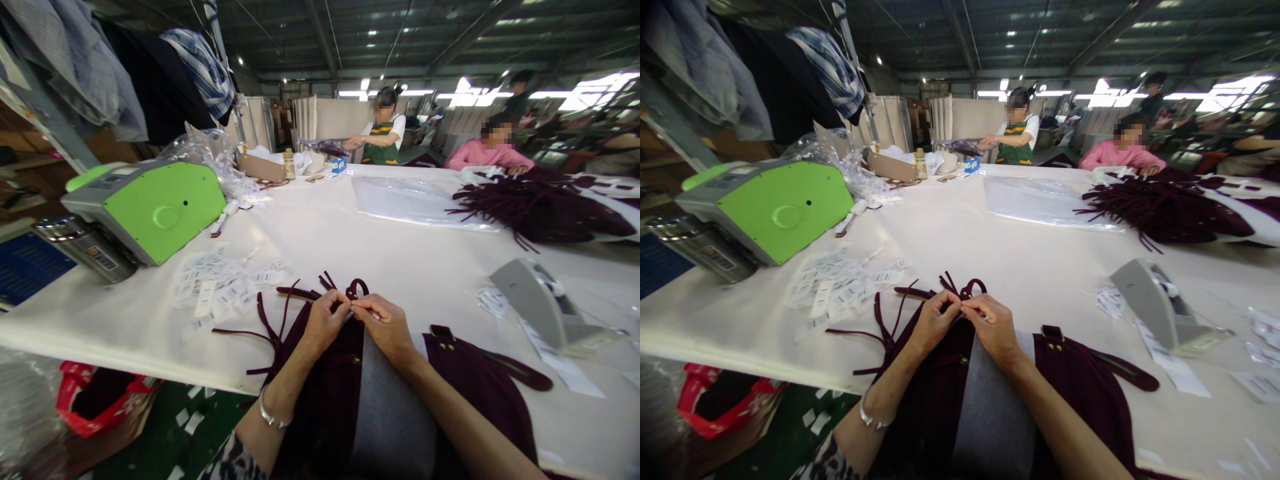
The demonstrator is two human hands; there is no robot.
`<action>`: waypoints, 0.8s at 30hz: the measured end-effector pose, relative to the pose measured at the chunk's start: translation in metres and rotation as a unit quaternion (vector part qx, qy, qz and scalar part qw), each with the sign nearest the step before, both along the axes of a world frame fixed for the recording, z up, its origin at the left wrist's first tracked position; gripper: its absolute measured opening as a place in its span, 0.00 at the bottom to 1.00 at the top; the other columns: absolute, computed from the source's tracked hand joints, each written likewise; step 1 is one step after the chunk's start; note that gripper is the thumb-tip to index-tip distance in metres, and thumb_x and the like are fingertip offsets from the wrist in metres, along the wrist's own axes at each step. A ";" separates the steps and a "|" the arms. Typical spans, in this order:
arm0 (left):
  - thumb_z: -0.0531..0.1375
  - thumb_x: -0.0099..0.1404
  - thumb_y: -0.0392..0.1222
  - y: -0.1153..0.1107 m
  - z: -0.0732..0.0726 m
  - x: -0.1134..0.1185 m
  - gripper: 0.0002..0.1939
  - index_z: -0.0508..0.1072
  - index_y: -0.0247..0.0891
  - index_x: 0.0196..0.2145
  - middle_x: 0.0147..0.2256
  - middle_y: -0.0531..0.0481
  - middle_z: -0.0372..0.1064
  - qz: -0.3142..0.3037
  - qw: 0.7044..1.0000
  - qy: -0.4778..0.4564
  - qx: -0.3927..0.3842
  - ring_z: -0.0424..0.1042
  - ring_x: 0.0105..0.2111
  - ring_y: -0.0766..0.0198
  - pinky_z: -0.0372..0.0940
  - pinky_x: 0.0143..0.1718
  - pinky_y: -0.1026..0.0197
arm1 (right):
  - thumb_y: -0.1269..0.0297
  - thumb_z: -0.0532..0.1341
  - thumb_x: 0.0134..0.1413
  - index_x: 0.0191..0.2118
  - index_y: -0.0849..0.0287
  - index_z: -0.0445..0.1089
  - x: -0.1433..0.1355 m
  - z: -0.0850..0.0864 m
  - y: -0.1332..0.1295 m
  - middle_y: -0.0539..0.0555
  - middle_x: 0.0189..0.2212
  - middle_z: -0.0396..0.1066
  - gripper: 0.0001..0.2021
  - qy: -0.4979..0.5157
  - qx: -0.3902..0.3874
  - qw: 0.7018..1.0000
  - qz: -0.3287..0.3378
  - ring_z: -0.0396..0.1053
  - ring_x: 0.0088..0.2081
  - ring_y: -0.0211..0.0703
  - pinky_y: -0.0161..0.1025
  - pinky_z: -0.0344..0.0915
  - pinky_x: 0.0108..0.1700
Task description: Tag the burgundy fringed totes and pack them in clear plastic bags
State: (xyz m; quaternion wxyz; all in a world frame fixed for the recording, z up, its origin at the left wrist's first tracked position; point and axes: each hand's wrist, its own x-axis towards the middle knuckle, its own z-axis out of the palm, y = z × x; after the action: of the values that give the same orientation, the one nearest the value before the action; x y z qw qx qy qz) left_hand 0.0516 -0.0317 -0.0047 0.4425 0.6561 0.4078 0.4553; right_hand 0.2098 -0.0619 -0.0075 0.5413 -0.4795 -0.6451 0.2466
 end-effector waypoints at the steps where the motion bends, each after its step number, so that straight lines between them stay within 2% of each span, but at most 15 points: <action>1: 0.58 0.63 0.45 0.000 0.000 0.000 0.10 0.71 0.38 0.27 0.27 0.53 0.69 0.000 1.000 0.001 0.004 0.68 0.30 0.64 0.62 0.36 0.63 | 0.59 0.64 0.59 0.35 0.53 0.79 0.000 0.001 -0.001 0.53 0.32 0.77 0.08 -0.010 0.005 1.000 0.006 0.73 0.33 0.43 0.40 0.71 0.37; 5: 0.58 0.63 0.44 0.001 0.000 -0.002 0.09 0.71 0.38 0.27 0.27 0.53 0.70 -0.005 1.000 0.005 0.002 0.68 0.30 0.64 0.62 0.36 0.63 | 0.59 0.60 0.62 0.37 0.54 0.78 0.000 0.001 -0.003 0.54 0.33 0.76 0.09 -0.045 0.019 0.999 0.002 0.73 0.34 0.44 0.41 0.70 0.38; 8: 0.59 0.62 0.45 0.004 -0.003 -0.003 0.10 0.72 0.37 0.27 0.27 0.54 0.69 -0.012 1.000 0.018 -0.009 0.66 0.30 0.64 0.61 0.35 0.64 | 0.61 0.60 0.61 0.35 0.54 0.77 -0.002 -0.002 -0.002 0.54 0.31 0.75 0.09 -0.081 0.032 0.996 -0.024 0.72 0.34 0.44 0.40 0.68 0.39; 10: 0.60 0.63 0.47 0.006 -0.005 -0.004 0.12 0.73 0.37 0.28 0.27 0.53 0.70 -0.022 0.999 0.024 -0.017 0.67 0.30 0.64 0.62 0.35 0.64 | 0.61 0.61 0.60 0.34 0.54 0.78 -0.002 -0.002 -0.001 0.53 0.31 0.75 0.08 -0.076 0.012 0.996 -0.033 0.71 0.33 0.43 0.40 0.67 0.39; 13: 0.59 0.64 0.50 0.004 -0.003 -0.003 0.14 0.74 0.36 0.30 0.29 0.51 0.72 -0.032 0.998 0.045 -0.010 0.69 0.31 0.63 0.64 0.36 0.62 | 0.62 0.64 0.55 0.32 0.55 0.78 0.000 0.003 0.000 0.52 0.29 0.75 0.06 0.002 -0.057 0.997 -0.043 0.70 0.32 0.42 0.38 0.67 0.37; 16: 0.58 0.65 0.47 -0.004 0.000 -0.005 0.13 0.75 0.37 0.42 0.37 0.48 0.75 -0.038 0.996 0.077 0.018 0.73 0.38 0.59 0.68 0.42 0.57 | 0.60 0.64 0.52 0.32 0.58 0.78 0.001 0.012 -0.002 0.49 0.24 0.73 0.08 0.134 -0.158 0.978 -0.016 0.67 0.25 0.37 0.34 0.64 0.29; 18: 0.60 0.62 0.44 -0.011 -0.003 -0.009 0.20 0.70 0.39 0.52 0.46 0.45 0.74 -0.039 0.991 0.115 0.057 0.74 0.44 0.57 0.70 0.46 0.54 | 0.59 0.65 0.50 0.32 0.60 0.77 0.001 0.015 -0.006 0.48 0.23 0.71 0.09 0.200 -0.203 0.958 0.014 0.64 0.23 0.35 0.32 0.63 0.26; 20: 0.61 0.62 0.41 -0.018 -0.010 -0.015 0.24 0.67 0.41 0.56 0.52 0.44 0.72 -0.029 0.977 0.166 0.133 0.74 0.48 0.55 0.71 0.48 0.53 | 0.61 0.66 0.47 0.32 0.60 0.77 -0.002 0.014 -0.013 0.47 0.23 0.71 0.08 0.232 -0.234 0.943 0.048 0.65 0.22 0.34 0.32 0.65 0.26; 22: 0.58 0.66 0.40 -0.023 -0.016 -0.025 0.19 0.69 0.43 0.54 0.51 0.46 0.72 -0.016 0.950 0.219 0.224 0.74 0.49 0.57 0.71 0.49 0.55 | 0.63 0.66 0.45 0.32 0.60 0.77 -0.004 0.011 -0.022 0.47 0.22 0.71 0.08 0.229 -0.264 0.934 0.077 0.66 0.22 0.34 0.32 0.66 0.26; 24: 0.53 0.70 0.39 -0.029 -0.018 -0.037 0.14 0.71 0.44 0.51 0.46 0.49 0.75 0.008 0.917 0.260 0.302 0.76 0.45 0.60 0.72 0.46 0.58 | 0.65 0.65 0.45 0.32 0.59 0.78 -0.002 0.011 -0.030 0.48 0.23 0.71 0.07 0.194 -0.258 0.944 0.072 0.66 0.23 0.35 0.32 0.66 0.26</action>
State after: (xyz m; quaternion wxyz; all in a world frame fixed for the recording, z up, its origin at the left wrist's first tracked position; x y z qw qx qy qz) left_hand 0.0146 -0.0608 -0.0224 0.0979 0.8506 0.3569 0.3736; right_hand 0.2080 -0.0920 0.0034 0.4949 -0.4978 -0.4746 0.5311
